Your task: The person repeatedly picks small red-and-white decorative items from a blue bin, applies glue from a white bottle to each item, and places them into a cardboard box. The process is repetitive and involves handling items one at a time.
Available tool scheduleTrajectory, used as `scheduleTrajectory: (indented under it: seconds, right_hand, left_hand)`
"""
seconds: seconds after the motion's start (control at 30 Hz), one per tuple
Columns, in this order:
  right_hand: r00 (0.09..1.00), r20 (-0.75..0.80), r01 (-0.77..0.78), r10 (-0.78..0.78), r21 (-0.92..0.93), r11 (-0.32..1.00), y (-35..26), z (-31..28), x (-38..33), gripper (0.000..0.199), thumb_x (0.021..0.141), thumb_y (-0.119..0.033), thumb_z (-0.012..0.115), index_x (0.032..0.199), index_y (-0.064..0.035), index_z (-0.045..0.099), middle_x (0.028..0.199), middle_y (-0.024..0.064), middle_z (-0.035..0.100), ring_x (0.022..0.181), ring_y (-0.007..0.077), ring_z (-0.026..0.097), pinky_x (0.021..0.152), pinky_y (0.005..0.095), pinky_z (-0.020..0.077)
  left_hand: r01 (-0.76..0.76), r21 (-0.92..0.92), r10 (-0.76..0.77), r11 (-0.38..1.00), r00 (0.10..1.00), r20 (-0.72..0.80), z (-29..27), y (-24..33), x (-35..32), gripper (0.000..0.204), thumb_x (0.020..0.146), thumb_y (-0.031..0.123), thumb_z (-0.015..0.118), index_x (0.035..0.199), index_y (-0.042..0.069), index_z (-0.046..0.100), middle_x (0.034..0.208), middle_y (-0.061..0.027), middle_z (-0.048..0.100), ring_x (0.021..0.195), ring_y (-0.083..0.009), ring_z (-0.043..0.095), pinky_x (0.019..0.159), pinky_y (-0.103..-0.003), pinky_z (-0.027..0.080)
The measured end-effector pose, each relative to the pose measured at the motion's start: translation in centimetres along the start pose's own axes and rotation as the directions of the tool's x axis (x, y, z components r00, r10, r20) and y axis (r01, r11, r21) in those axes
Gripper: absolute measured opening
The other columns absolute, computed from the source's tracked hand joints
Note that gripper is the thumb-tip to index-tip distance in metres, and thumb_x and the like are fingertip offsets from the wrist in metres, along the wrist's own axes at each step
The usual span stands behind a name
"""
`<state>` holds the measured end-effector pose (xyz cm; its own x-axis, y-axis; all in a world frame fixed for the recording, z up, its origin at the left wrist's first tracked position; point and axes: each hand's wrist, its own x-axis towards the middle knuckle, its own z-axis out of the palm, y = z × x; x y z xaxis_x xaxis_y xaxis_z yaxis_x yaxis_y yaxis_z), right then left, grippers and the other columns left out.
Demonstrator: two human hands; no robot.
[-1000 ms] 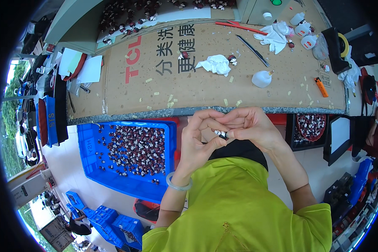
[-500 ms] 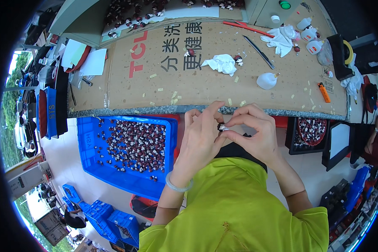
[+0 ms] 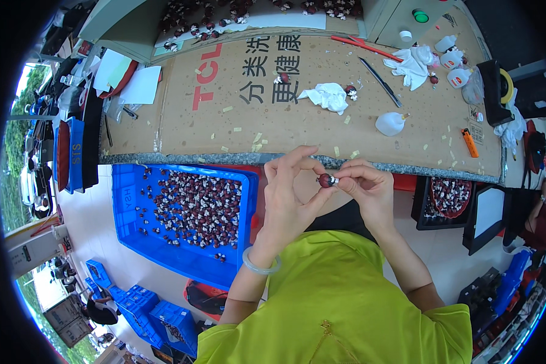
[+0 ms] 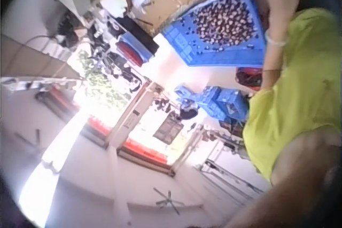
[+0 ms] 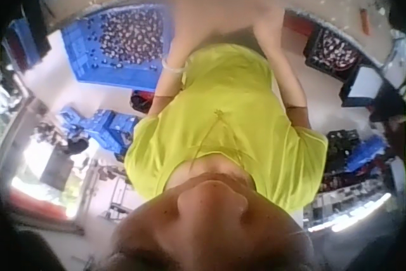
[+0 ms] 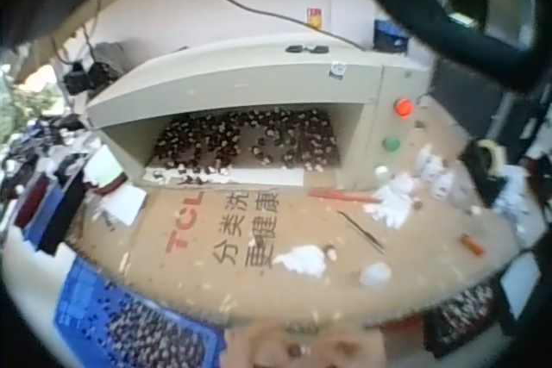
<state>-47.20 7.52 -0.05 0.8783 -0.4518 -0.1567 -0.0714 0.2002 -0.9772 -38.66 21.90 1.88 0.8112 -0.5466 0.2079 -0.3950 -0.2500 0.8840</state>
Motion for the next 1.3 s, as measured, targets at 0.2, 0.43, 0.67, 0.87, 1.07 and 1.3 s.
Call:
scheduleTrajectory:
  seconds: [0.2,0.43,0.67,0.87,1.07,1.3]
  right_hand:
    - [0.997,0.048,-0.063,0.058,0.097,0.993,0.6,0.0,0.1,0.016,0.079,0.0,0.073,0.095,-0.0015,0.073,0.095,0.0064,0.064,0.085,0.0104,0.057,0.073,0.0225,0.0456]
    - [0.995,0.003,-0.102,0.102,-0.025,0.994,-0.3,0.7,0.1,0.011,0.083,0.004,0.066,0.092,0.0023,0.071,0.094,0.0065,0.063,0.084,0.0111,0.058,0.075,0.0228,0.046]
    - [0.734,-0.467,0.279,-0.492,-0.454,0.846,1.1,-5.0,1.9,0.059,0.079,0.002,0.066,0.133,0.0028,0.041,0.129,0.0145,0.05,0.115,0.0192,0.047,0.097,0.0314,0.0364]
    - [0.862,-0.255,0.271,-0.439,-0.5,0.823,3.0,-6.6,5.0,0.075,0.073,0.0,0.072,0.139,0.0006,0.036,0.137,0.0158,0.047,0.125,0.0248,0.045,0.104,0.0362,0.0333]
    - [0.896,-0.33,0.17,-0.298,-0.365,0.916,2.9,-5.9,7.0,0.048,0.083,-0.002,0.066,0.128,0.0021,0.048,0.119,0.0143,0.06,0.108,0.018,0.056,0.095,0.0302,0.0415]
    - [0.878,-0.336,0.196,-0.341,-0.399,0.896,3.7,-5.8,7.5,0.037,0.085,-0.001,0.064,0.12,0.0034,0.053,0.112,0.0141,0.064,0.103,0.0179,0.058,0.092,0.0302,0.0434]
  left_hand:
    - [0.055,-0.068,-0.055,0.996,0.998,0.002,0.3,-0.3,-0.2,0.071,0.066,0.009,0.082,0.128,0.012,0.046,0.09,0.0011,0.067,0.094,-0.0217,0.054,0.087,-0.035,0.037]
    - [-0.045,0.102,0.047,0.994,0.999,-0.015,-0.9,-0.5,0.1,0.063,0.066,0.003,0.081,0.119,0.006,0.049,0.087,-0.003,0.062,0.085,-0.0165,0.06,0.08,-0.031,0.045]
    - [0.549,0.618,-0.382,0.562,0.835,-0.395,-12.4,-12.8,-6.7,0.05,0.064,0.011,0.081,0.107,0.009,0.055,0.078,-0.0043,0.065,0.076,-0.0252,0.063,0.081,-0.042,0.036]
    - [0.653,0.633,-0.258,0.415,0.752,-0.607,-16.7,-17.3,-8.3,0.041,0.078,0.014,0.072,0.114,0.004,0.055,0.101,-0.0136,0.063,0.092,-0.0318,0.06,0.085,-0.044,0.039]
    - [0.171,0.52,0.119,0.837,0.87,-0.478,-13.4,-10.7,9.5,0.032,0.083,0.003,0.063,0.114,0.001,0.058,0.095,-0.0144,0.064,0.083,-0.0257,0.062,0.075,-0.037,0.048]
    - [-0.097,0.642,0.268,0.761,0.948,-0.174,-8.3,-15.9,35.2,0.017,0.08,0.009,0.062,0.095,0.002,0.066,0.09,-0.0203,0.066,0.089,-0.0366,0.063,0.079,-0.042,0.053]
